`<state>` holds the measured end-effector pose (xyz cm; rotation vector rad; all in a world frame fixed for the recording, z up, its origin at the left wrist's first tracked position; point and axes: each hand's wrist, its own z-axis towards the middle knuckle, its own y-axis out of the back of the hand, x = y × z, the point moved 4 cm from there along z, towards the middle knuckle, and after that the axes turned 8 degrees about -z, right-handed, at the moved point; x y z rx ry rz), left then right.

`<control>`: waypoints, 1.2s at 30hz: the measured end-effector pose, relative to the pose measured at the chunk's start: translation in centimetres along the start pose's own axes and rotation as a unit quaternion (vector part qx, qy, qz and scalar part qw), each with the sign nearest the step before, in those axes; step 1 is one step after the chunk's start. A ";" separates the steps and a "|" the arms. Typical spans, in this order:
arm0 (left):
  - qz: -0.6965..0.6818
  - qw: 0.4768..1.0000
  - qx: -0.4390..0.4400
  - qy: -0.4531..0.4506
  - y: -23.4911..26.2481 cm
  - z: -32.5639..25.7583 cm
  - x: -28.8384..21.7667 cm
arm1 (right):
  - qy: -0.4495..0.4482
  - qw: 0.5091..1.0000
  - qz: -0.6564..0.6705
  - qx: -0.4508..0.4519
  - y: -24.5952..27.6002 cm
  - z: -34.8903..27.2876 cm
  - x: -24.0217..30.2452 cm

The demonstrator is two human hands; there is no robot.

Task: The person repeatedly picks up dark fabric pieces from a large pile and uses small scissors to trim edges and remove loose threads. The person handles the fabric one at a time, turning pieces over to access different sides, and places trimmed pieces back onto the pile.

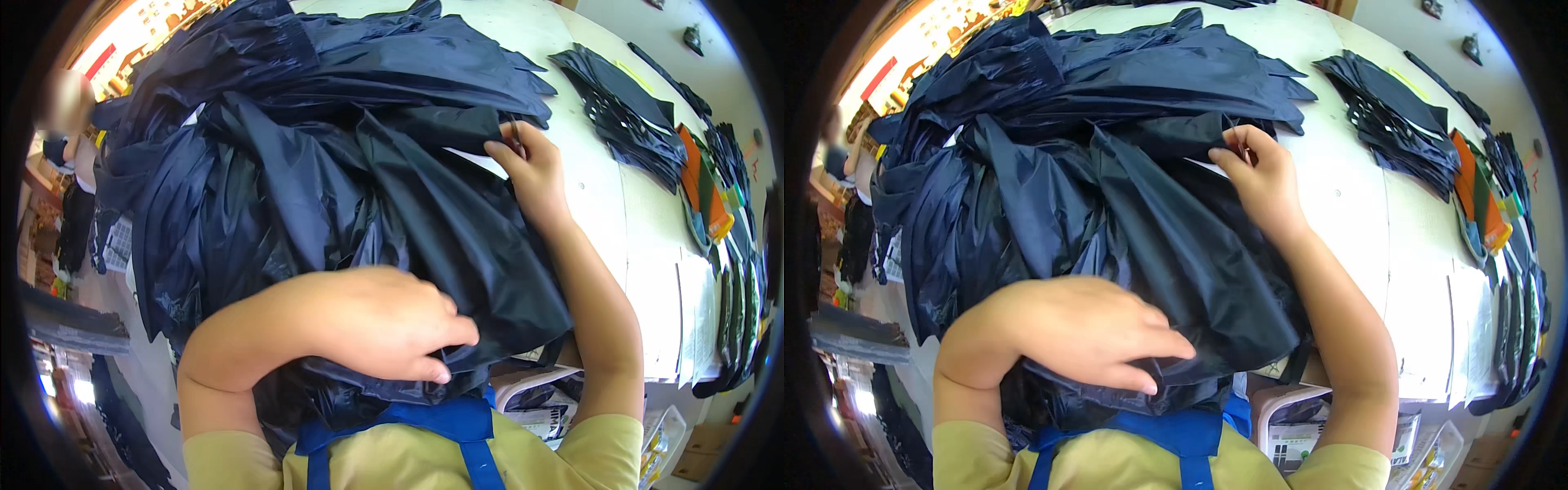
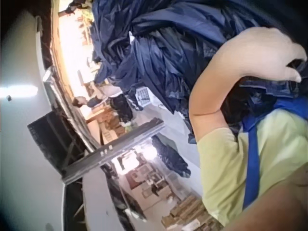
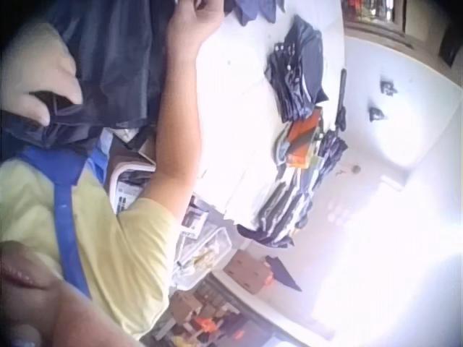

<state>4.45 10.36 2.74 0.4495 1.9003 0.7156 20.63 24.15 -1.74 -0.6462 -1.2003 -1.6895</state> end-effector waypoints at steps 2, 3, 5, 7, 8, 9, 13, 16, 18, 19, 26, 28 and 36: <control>0.000 0.950 -0.299 -0.085 4.0 -2.2 -0.5 | 0.323 0.942 -0.088 -0.028 0.0 -3.1 4.9; -0.092 0.884 -0.457 -0.047 5.2 -3.5 0.7 | 0.364 0.926 -0.095 -0.016 -0.3 -4.8 6.6; -0.175 0.797 -0.573 -0.073 7.4 -4.4 3.3 | 0.452 0.887 -0.086 0.050 -1.8 -6.7 8.6; -0.126 0.808 -0.574 -0.046 8.2 -2.5 5.1 | 0.483 0.867 -0.064 0.107 -4.0 -7.8 8.3; -0.067 0.829 -0.555 -0.032 8.9 -1.4 5.2 | 0.486 0.864 -0.069 0.113 -4.7 -8.3 7.9; -0.008 0.846 -0.533 -0.019 9.5 -0.2 5.4 | 0.489 0.861 -0.075 0.118 -5.3 -8.8 7.6; 0.160 0.864 -0.476 0.023 12.2 6.0 6.1 | 0.491 0.864 -0.059 0.094 -5.8 -9.2 6.9; 0.182 0.895 -0.375 0.158 14.1 9.8 8.3 | 0.500 0.853 -0.079 0.129 -5.5 -9.4 6.5; 0.233 0.887 -0.362 0.169 14.1 10.4 9.9 | 0.499 0.858 -0.059 0.102 -5.0 -9.2 6.6; 0.234 0.899 -0.334 0.160 13.5 10.2 10.5 | 0.496 0.863 -0.048 0.088 -4.6 -9.1 6.6; 0.117 0.926 -0.306 0.188 8.5 7.4 12.3 | 0.494 0.863 -0.025 0.099 -3.0 -8.5 6.6; 0.123 0.909 -0.338 0.212 8.7 7.3 12.3 | 0.493 0.862 -0.017 0.121 -2.5 -8.2 6.8; 0.254 0.879 -0.360 0.184 7.4 8.0 12.3 | 0.067 0.990 -0.069 -0.104 2.6 1.4 -3.2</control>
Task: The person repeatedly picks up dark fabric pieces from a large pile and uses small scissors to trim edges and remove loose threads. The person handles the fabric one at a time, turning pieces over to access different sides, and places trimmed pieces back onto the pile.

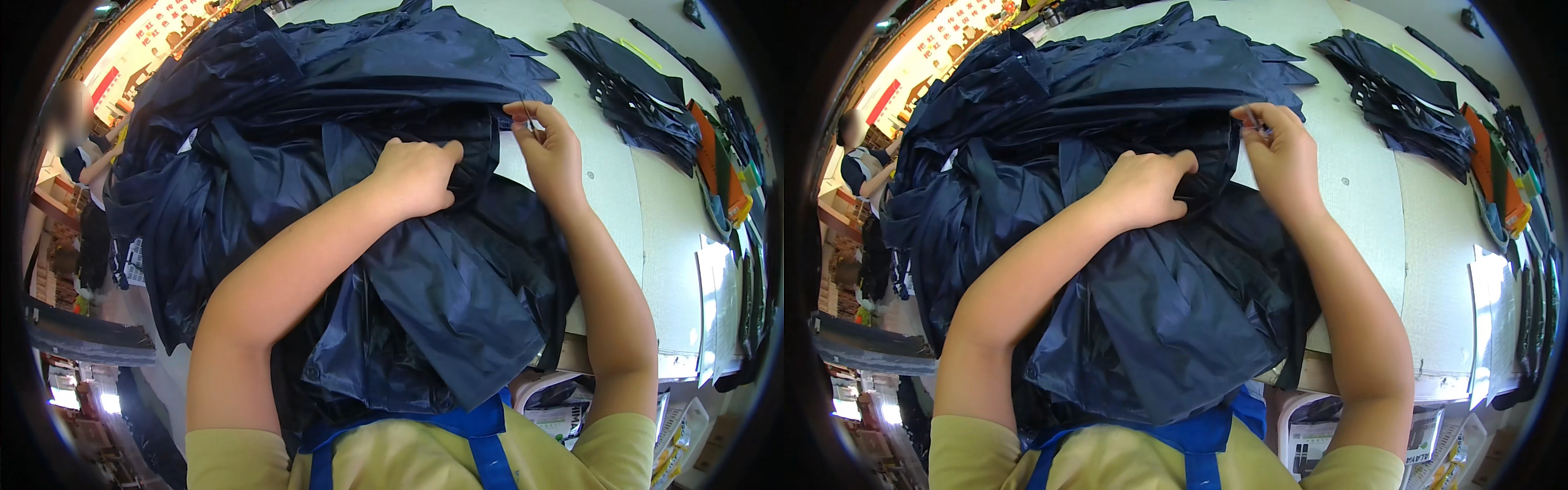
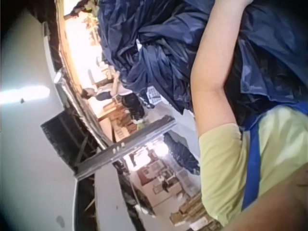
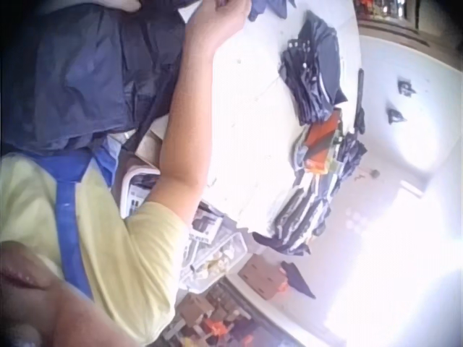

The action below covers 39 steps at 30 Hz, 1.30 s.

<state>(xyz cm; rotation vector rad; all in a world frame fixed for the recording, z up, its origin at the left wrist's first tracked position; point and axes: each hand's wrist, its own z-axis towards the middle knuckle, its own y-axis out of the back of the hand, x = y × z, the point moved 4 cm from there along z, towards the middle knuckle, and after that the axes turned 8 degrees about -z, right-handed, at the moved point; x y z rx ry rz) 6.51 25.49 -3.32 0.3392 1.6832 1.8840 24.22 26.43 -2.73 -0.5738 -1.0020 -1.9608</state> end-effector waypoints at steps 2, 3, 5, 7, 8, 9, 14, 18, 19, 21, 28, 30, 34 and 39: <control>0.023 0.987 -0.109 -0.112 -0.4 -0.1 0.2 | -0.016 1.000 -0.023 0.005 -0.8 0.6 -3.3; 0.015 0.974 -0.158 -0.161 -0.2 -0.1 0.3 | -0.028 0.999 -0.015 0.019 -1.1 0.5 -3.8; -0.099 0.975 -0.164 -0.112 0.8 0.1 0.6 | -0.055 0.997 -0.002 0.045 -1.4 0.4 -3.8; -0.300 0.947 -0.068 0.087 1.8 -0.2 1.5 | -0.064 0.994 0.054 0.070 -1.8 0.4 -3.0; -0.365 0.918 -0.100 0.118 2.1 -0.6 2.6 | -0.075 0.990 0.086 0.083 -2.1 0.4 -2.5; -0.448 0.875 -0.159 0.093 1.1 -0.6 4.3 | -0.085 0.985 0.118 0.095 -2.3 0.4 -2.0; -0.400 0.911 -0.053 0.087 3.4 -1.6 1.6 | -0.051 0.974 0.122 0.184 -3.3 -0.5 -0.4; -0.464 0.878 -0.025 0.119 3.6 -2.0 3.0 | -0.075 0.970 0.088 0.212 -3.5 -0.1 -0.5; -0.447 0.890 -0.042 0.084 3.9 -2.0 2.8 | -0.116 0.964 0.093 0.222 -3.2 0.2 -0.6; -0.411 0.908 -0.075 0.014 4.3 -2.5 2.3 | -0.177 0.944 0.184 0.207 -3.2 0.0 0.0; -0.533 0.845 -0.033 0.022 5.4 -2.8 2.6 | -0.233 0.919 0.246 0.200 -3.2 -0.5 1.3; -0.617 0.786 -0.028 0.015 5.5 -2.9 3.4 | -0.232 0.917 0.244 0.214 -3.4 -0.7 1.6; -0.648 0.760 -0.018 -0.037 5.8 -3.6 4.4 | -0.256 0.892 0.293 0.231 -3.4 -1.0 2.7; -0.408 0.895 0.021 -0.179 7.2 -3.8 3.0 | -0.307 0.857 0.338 0.238 -3.6 -1.2 2.7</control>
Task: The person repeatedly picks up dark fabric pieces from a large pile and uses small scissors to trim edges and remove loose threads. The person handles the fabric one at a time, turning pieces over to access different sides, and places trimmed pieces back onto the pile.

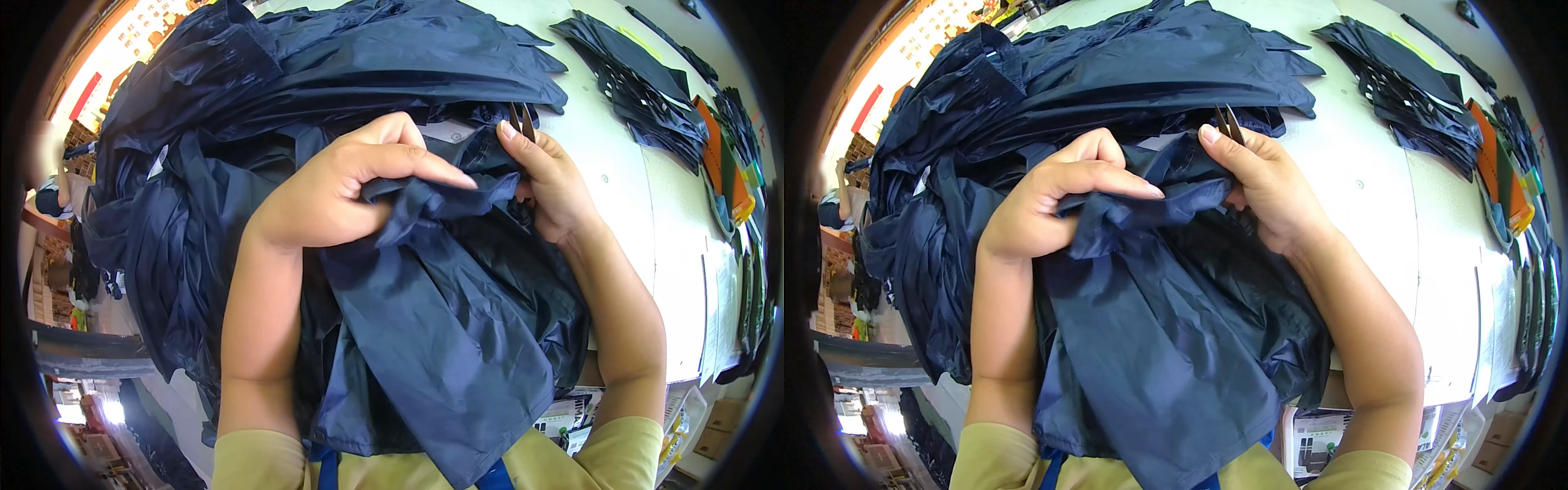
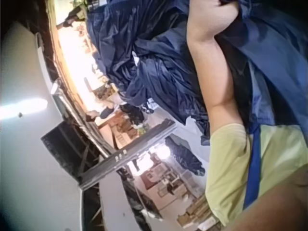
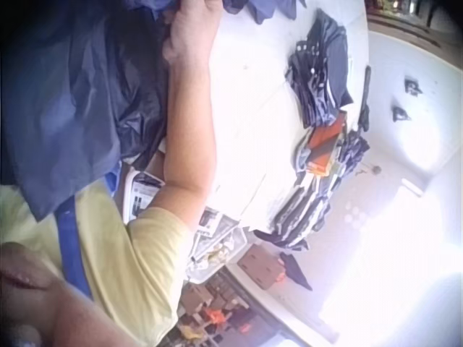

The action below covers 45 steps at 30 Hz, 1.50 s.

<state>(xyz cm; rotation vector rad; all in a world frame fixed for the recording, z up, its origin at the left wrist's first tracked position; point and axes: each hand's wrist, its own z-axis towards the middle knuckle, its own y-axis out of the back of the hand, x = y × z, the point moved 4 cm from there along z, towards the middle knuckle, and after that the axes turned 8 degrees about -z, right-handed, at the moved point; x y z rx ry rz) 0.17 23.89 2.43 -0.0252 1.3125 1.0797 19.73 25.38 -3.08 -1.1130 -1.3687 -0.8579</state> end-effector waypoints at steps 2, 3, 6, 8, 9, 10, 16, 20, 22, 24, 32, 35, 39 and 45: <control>0.031 0.999 -0.011 -0.013 0.1 -0.3 0.4 | -0.009 1.000 0.010 -0.005 -0.3 -0.2 0.1; 0.036 0.999 -0.010 -0.007 0.2 -0.3 0.5 | -0.013 1.000 0.015 -0.008 -0.3 -0.3 0.0; 0.041 0.999 -0.007 0.018 0.4 -0.3 0.7 | -0.015 1.000 0.013 -0.016 0.0 0.0 -0.6; 0.026 0.999 -0.005 0.045 0.7 -0.4 0.4 | -0.011 0.999 -0.013 -0.037 -0.2 -0.2 0.0; -0.021 0.999 -0.013 0.021 0.9 -0.3 0.7 | -0.008 0.999 -0.026 -0.047 -0.3 -0.3 0.2; -0.214 0.969 -0.061 0.109 0.6 -0.8 1.1 | 0.018 0.998 -0.055 -0.037 -0.4 -0.3 0.4; -0.197 0.940 -0.244 0.136 -0.2 -0.3 1.9 | 0.270 0.906 -0.267 -0.185 -0.9 -1.4 2.3; -0.235 0.935 -0.250 0.084 -0.3 -0.1 1.6 | 0.441 0.753 -0.449 -0.192 -1.3 -3.4 4.8; -0.243 0.931 -0.261 0.077 -0.4 0.0 1.5 | 0.467 0.720 -0.482 -0.173 -1.8 -3.5 4.9; -0.241 0.933 -0.255 0.077 -0.5 0.0 1.5 | 0.482 0.692 -0.514 -0.161 -1.9 -3.6 4.9; -0.250 0.929 -0.251 0.107 -0.4 -0.2 1.7 | 0.564 0.580 -0.567 -0.156 -1.8 -3.9 4.9; -0.250 0.928 -0.254 0.109 -0.6 -0.2 1.8 | 0.568 0.565 -0.578 -0.154 -2.1 -4.0 4.9; -0.238 0.931 -0.252 0.111 -0.8 -0.1 1.9 | 0.560 0.590 -0.563 -0.147 -2.1 -3.7 4.6; -0.237 0.933 -0.245 0.111 -1.0 -0.1 1.6 | 0.552 0.598 -0.562 -0.145 -2.3 -4.0 4.8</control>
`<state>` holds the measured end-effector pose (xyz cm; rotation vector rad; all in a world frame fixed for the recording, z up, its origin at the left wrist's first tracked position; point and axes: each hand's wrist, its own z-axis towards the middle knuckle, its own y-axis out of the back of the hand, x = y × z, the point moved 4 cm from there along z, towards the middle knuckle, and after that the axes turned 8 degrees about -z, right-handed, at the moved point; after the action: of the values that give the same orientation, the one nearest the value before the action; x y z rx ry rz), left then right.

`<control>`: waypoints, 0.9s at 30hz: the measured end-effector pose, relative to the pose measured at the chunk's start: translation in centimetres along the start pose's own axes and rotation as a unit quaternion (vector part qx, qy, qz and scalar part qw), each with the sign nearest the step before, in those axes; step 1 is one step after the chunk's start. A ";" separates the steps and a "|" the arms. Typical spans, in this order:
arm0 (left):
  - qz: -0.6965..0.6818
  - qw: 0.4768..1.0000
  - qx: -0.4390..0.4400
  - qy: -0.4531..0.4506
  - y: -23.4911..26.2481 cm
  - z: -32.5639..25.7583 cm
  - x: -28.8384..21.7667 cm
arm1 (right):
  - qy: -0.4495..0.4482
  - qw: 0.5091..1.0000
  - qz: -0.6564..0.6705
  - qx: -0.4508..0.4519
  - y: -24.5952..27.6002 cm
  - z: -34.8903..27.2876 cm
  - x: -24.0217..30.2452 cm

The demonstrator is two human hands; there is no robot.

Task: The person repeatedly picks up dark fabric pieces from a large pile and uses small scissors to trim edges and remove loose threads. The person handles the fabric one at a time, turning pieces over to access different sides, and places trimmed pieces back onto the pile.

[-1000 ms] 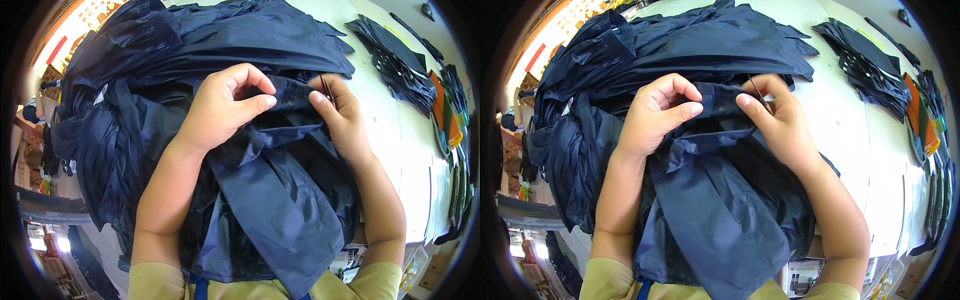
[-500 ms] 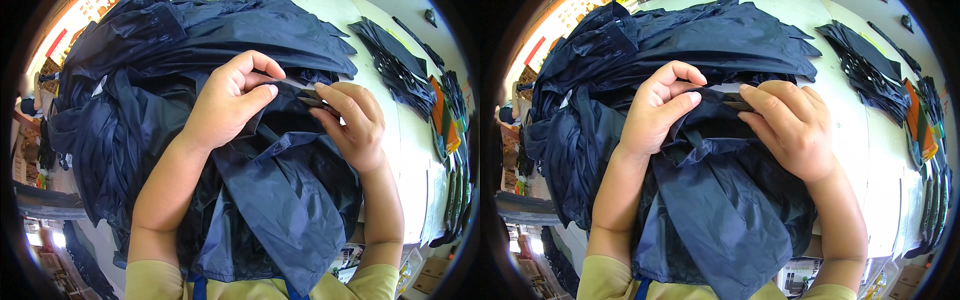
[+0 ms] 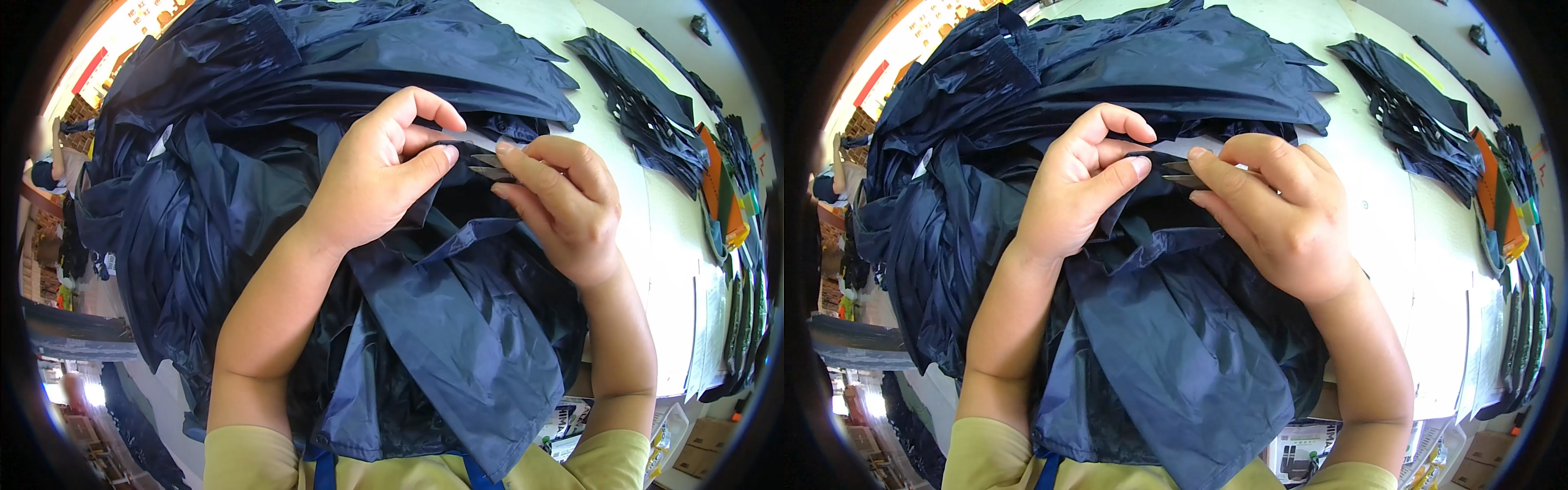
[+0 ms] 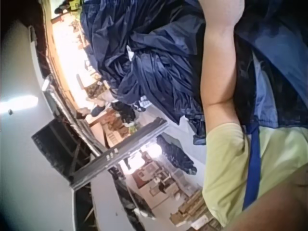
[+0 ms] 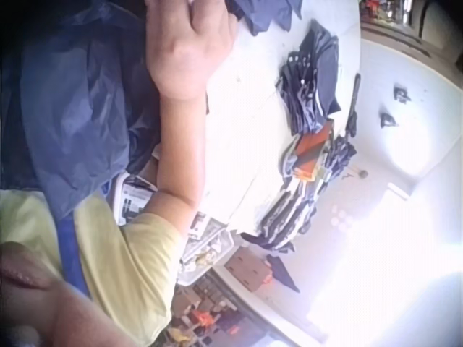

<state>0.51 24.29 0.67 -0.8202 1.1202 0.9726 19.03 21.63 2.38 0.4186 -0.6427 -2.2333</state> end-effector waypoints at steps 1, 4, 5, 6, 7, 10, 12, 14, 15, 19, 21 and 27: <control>-0.003 1.000 0.005 0.003 -0.1 0.0 0.0 | 0.011 1.000 -0.010 -0.003 -0.1 0.0 0.1; -0.004 1.000 0.005 0.000 -0.2 0.0 0.1 | 0.032 0.999 -0.035 0.012 0.2 0.2 0.7; -0.008 1.000 0.005 0.002 -0.1 0.0 0.2 | 0.038 0.998 -0.042 0.020 0.2 0.3 0.8; -0.013 1.000 0.004 0.004 0.0 -0.1 0.3 | 0.017 1.000 -0.001 -0.001 0.2 0.2 0.7; -0.017 1.000 0.004 0.005 0.0 0.0 0.3 | -0.003 0.999 0.036 -0.021 0.2 0.0 0.4; -0.079 0.997 -0.018 0.015 0.6 0.3 0.7 | -0.104 0.990 0.090 -0.030 0.5 0.0 -0.2; -0.109 0.994 -0.017 0.003 0.7 0.4 0.8 | -0.098 0.991 0.082 -0.036 0.2 -0.3 -0.9; -0.132 0.991 -0.016 0.001 0.8 0.4 0.8 | -0.062 0.996 0.055 -0.023 -0.1 -0.5 -0.7; -0.138 0.990 -0.017 0.003 0.7 0.3 0.8 | -0.044 0.998 0.042 -0.016 -0.2 -0.4 -0.6; -0.150 0.988 -0.004 0.025 0.5 0.3 1.0 | -0.016 0.999 0.038 -0.026 -0.4 -0.2 -0.5; -0.148 0.989 -0.001 0.023 0.5 0.2 1.0 | -0.021 0.999 0.044 -0.022 -0.4 -0.2 -0.6; -0.142 0.989 0.002 0.025 0.5 0.0 0.8 | -0.030 0.995 0.093 -0.003 -0.8 -0.4 -0.7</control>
<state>0.21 24.66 -0.11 -0.9755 1.0134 0.7146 19.20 22.47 1.71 0.2769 -0.6775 -2.0771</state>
